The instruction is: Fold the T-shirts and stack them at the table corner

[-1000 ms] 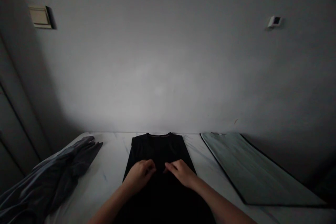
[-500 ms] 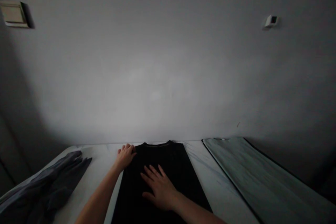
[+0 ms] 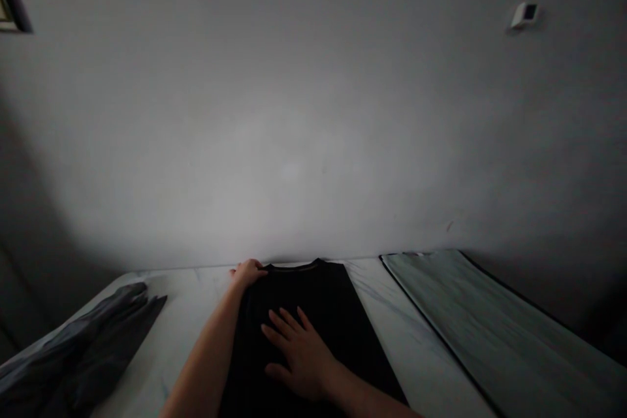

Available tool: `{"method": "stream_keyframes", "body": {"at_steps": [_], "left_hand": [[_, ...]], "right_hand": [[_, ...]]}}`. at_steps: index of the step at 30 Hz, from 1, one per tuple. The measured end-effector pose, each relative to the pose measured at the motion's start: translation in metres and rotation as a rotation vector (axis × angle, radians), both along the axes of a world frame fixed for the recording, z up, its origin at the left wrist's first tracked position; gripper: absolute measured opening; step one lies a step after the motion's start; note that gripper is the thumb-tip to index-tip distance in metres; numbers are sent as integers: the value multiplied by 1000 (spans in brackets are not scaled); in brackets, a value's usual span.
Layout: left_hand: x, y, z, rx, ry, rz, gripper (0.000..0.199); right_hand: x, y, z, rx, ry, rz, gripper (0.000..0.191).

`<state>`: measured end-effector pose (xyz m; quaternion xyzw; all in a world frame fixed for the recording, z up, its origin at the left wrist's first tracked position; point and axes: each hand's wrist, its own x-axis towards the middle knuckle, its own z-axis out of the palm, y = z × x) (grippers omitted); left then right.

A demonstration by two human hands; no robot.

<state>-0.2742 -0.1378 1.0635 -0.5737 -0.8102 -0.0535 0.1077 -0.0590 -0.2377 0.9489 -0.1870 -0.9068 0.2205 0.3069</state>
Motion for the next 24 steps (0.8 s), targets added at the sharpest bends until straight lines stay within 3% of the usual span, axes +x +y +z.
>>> {"method": "stream_keyframes", "body": {"at_steps": [5,8,10,13,15,19,24], "left_hand": [[4,0,-1,35,2,16,24],[10,-8,-8,111,62,18,30],[16,-13,-12,160,119,4,31],[24,-18,-17,213,199,-38,31],[26,-20,-19,215,254,-116,32],[16,-23,-31,96,306,-293,39],[-5,-26,-45,7,302,-353,48]], "right_hand": [[-1,-1,-3,8,24,12,66],[-7,11,-6,-15,56,35,61],[-5,33,-6,-71,153,-58,52],[10,82,-9,-125,263,-422,44],[25,117,-15,-106,190,-579,41],[48,161,-38,-12,32,-530,46],[48,169,-55,20,-45,-593,56]]}}
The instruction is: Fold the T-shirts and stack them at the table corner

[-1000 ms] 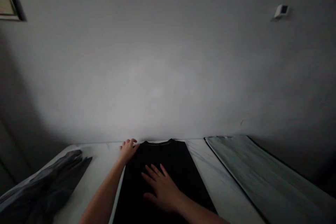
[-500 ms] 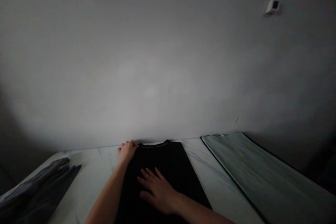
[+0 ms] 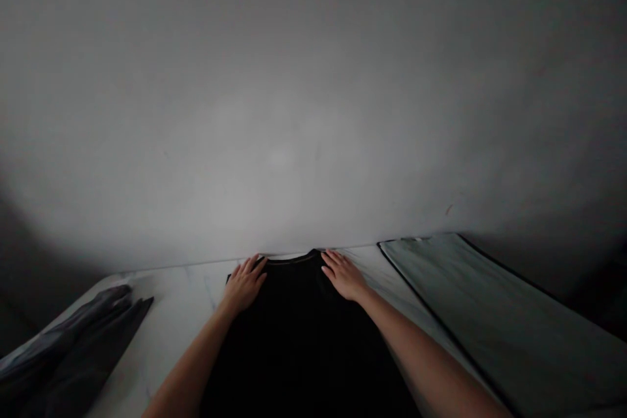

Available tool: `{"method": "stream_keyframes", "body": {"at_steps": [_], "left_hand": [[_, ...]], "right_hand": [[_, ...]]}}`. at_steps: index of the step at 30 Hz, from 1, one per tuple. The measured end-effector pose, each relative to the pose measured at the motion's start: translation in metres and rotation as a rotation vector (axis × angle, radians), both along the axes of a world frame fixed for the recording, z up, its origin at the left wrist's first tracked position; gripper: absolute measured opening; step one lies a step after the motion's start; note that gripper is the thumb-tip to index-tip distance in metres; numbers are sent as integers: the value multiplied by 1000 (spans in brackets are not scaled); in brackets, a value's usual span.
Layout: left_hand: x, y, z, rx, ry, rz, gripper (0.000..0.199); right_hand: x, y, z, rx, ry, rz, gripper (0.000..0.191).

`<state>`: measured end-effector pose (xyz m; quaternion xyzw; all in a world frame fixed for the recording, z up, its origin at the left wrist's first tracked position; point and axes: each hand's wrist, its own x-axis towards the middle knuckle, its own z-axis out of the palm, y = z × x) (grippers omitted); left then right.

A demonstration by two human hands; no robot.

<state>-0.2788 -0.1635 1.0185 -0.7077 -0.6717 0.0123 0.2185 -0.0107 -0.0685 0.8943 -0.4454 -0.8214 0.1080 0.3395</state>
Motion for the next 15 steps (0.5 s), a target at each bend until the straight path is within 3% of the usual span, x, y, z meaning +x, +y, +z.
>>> {"method": "stream_keyframes", "body": {"at_steps": [5,8,11,15], "left_hand": [[17,-4,8,24,69,67,47],[35,-19,17,56,106,86,51],[45,-56,13,130,31,61,53],[46,-131,-17,88,-19,10,55]], "right_hand": [[-1,-13,19,-98,-85,-74,58],[-1,-40,29,-70,-79,-92,61],[4,-87,25,4,-9,56,61],[17,-160,8,85,40,303,59]]}}
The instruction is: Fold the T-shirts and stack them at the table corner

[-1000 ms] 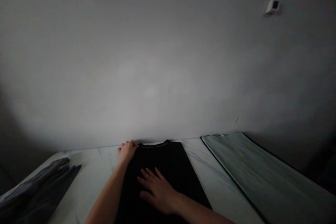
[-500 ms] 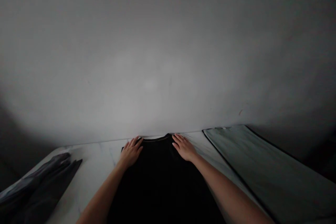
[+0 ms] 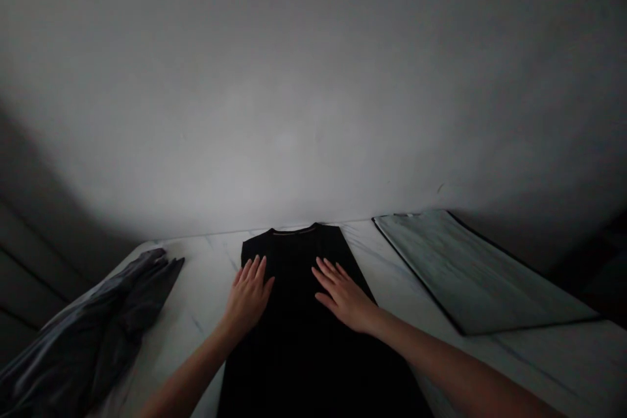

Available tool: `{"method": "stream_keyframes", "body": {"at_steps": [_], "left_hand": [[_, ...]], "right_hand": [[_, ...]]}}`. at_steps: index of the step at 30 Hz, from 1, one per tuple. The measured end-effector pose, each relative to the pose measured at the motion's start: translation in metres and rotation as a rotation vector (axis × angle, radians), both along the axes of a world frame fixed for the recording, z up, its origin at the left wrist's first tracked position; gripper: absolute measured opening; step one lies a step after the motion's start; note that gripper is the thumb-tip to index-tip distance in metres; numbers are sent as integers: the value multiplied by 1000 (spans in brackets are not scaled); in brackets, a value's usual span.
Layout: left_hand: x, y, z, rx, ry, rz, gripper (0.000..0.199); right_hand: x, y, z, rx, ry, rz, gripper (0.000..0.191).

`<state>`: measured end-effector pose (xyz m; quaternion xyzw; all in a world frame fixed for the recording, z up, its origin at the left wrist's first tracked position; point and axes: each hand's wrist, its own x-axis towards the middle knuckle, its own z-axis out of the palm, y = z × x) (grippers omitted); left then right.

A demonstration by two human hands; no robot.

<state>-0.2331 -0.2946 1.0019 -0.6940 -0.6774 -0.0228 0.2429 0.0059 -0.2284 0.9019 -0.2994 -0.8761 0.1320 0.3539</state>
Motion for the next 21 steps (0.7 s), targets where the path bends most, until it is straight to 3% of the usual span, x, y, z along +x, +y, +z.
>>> {"method": "stream_keyframes", "body": {"at_steps": [3,6,9,13,15,17,21], "left_hand": [[5,-48,-30,-96,13,-62,56],[19,-68,-48,-74,34,-65,54],[40,-64,-51,-32,-21,-28,55],[65,-61,-42,-51,-290,56,54],[71,-75,-42,21,-360,27,55],[72,-100,-47,127,-296,1,58],[70,-152,-68,187,-91,153,67]], "right_hand": [[6,-38,-6,9,-28,79,58],[7,-54,-7,-4,-53,68,57],[5,-58,-3,-12,-85,25,58],[0,-67,11,-15,-85,-29,55],[-7,-76,23,16,-24,-24,51],[-19,-86,36,65,25,22,51],[-51,-98,55,211,-9,130,48]]}}
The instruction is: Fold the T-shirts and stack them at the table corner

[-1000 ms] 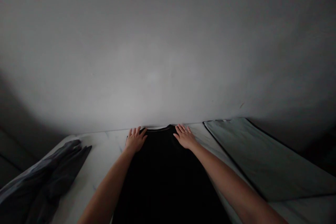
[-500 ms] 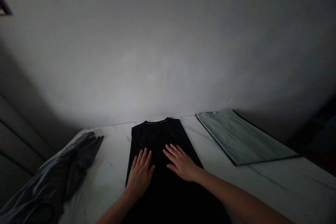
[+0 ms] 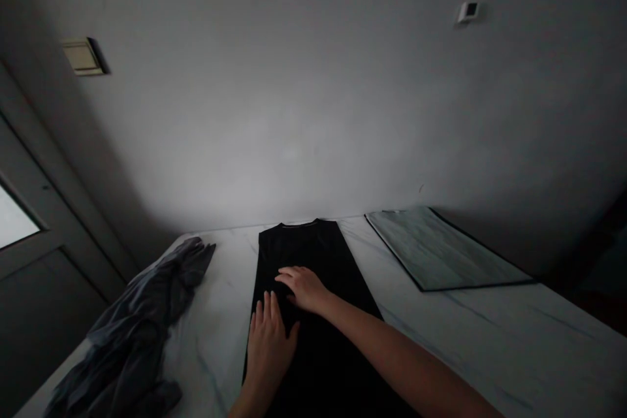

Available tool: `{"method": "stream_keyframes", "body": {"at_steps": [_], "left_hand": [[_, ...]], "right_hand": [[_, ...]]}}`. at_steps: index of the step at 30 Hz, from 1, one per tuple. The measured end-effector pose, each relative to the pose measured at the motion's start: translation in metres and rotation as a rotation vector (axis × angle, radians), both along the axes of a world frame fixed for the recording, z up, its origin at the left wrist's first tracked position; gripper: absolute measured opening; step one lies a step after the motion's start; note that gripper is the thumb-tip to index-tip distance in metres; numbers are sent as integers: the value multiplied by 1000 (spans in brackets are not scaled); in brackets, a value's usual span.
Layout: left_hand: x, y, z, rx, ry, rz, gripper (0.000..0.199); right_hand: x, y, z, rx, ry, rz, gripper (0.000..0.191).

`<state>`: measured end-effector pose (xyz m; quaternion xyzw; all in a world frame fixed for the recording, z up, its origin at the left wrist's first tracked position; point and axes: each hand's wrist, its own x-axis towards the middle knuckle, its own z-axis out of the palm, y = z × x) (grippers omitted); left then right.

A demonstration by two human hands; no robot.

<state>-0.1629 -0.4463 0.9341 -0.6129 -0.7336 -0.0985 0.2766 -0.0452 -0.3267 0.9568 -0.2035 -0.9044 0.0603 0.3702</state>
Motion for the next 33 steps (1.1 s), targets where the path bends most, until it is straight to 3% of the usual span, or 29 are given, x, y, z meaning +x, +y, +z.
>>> {"method": "stream_keyframes", "body": {"at_steps": [4,10,16,20,26,29,33], "left_hand": [[1,-22,-15,-109,61,36,66],[10,-29,-13,-157,83,35,61],[30,-32,20,-326,3,90,63],[34,-26,49,-385,1,82,44],[11,3,73,-379,47,1,43],[-2,31,77,-249,91,-169,38],[-13,74,72,-93,194,-420,38]], "right_hand": [[-18,2,6,128,-56,33,23],[-9,10,-7,123,91,-40,41],[-17,9,-5,-21,112,-58,29],[-32,12,-13,-51,33,-17,45],[-37,13,-26,-89,-61,21,55],[-15,8,-28,-87,-25,16,53],[32,8,-47,-212,66,-189,53]]}}
